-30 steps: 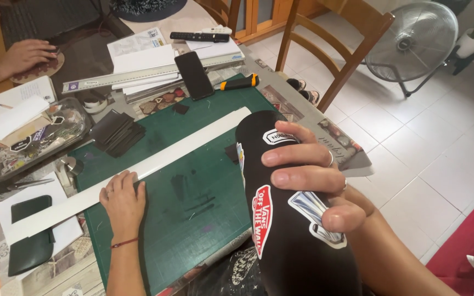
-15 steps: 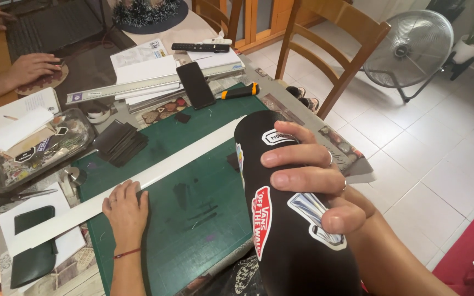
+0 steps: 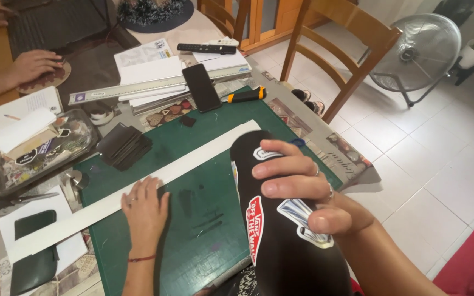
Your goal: Folding and cutting a long black strip into smaller segments using scissors on a cutting mat.
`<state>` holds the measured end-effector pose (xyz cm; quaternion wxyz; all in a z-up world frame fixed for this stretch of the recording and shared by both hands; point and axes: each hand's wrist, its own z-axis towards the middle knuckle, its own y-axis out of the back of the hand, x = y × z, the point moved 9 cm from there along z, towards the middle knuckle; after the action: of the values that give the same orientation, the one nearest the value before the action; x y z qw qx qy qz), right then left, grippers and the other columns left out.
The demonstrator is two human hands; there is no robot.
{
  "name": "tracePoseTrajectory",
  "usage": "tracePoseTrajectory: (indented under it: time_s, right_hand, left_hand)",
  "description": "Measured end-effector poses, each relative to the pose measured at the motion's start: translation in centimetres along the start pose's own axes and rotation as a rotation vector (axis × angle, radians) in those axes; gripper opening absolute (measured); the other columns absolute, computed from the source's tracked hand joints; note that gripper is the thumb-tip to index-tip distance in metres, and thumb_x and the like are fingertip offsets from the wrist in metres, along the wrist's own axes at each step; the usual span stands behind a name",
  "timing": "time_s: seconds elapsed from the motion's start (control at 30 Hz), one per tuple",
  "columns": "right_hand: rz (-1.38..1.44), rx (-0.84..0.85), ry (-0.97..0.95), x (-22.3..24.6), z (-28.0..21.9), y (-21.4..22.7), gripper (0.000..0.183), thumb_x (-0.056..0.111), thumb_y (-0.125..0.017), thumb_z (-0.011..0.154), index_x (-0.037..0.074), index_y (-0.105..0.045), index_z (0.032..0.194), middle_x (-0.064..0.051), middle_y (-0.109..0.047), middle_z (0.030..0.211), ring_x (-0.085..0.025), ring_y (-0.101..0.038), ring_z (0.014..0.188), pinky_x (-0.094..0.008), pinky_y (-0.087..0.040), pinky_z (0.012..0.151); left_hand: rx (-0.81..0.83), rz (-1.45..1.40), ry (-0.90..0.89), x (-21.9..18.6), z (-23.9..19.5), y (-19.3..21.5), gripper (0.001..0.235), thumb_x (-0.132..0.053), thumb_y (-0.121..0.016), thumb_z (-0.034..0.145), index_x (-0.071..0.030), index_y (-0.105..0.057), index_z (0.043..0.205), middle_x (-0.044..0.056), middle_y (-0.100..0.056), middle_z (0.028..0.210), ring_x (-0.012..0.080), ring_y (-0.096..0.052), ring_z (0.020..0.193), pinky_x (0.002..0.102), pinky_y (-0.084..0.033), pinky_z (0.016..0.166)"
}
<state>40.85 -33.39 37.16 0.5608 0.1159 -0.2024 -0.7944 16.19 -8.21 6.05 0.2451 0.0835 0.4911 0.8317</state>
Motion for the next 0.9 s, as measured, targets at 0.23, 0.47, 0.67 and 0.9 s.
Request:
tracePoseTrajectory:
  time_s: [0.23,0.47,0.67,0.9]
  right_hand:
    - [0.174,0.012,-0.094,-4.0,-1.7,-3.9,0.036,0.020,-0.031,0.126,0.024,-0.029,0.162,-0.018,-0.051,0.147,-0.044,-0.062,0.134,-0.075,-0.048,0.128]
    - [0.365,-0.108,-0.293,-16.5,-4.2,-9.7,0.037,0.024,-0.040,0.116,0.008,-0.062,0.141,-0.022,-0.074,0.122,-0.044,-0.071,0.117,-0.070,-0.051,0.111]
    - [0.415,-0.149,-0.777,-29.3,-2.9,-17.5,0.075,0.011,-0.095,0.085,0.000,-0.046,0.142,-0.027,-0.061,0.143,-0.042,-0.060,0.138,-0.062,-0.044,0.123]
    - [0.117,-0.231,-0.753,-44.2,-0.6,-28.7,0.101,0.037,-0.099,0.094,0.012,-0.031,0.163,-0.014,-0.049,0.162,-0.031,-0.052,0.151,-0.044,-0.042,0.129]
  left_hand:
    - [0.033,-0.004,-0.104,-5.2,3.0,-1.2,0.050,-0.042,-0.072,0.099,-0.016,-0.066,0.141,0.005,-0.063,0.153,0.0314,-0.054,0.147,0.066,-0.039,0.119]
    - [0.130,-0.147,-0.056,-7.9,5.8,-7.0,0.062,-0.052,-0.070,0.099,-0.015,-0.061,0.149,0.010,-0.057,0.155,0.0363,-0.047,0.152,0.074,-0.034,0.119]
    - [0.088,-0.169,-0.072,-7.7,6.0,-6.1,0.058,-0.050,-0.073,0.096,-0.015,-0.065,0.141,0.007,-0.059,0.151,0.0326,-0.050,0.148,0.070,-0.031,0.121]
    - [-0.012,-0.159,-0.070,-7.3,5.9,-5.7,0.054,-0.047,-0.078,0.095,-0.015,-0.069,0.137,0.004,-0.065,0.148,0.0294,-0.056,0.145,0.065,-0.033,0.123]
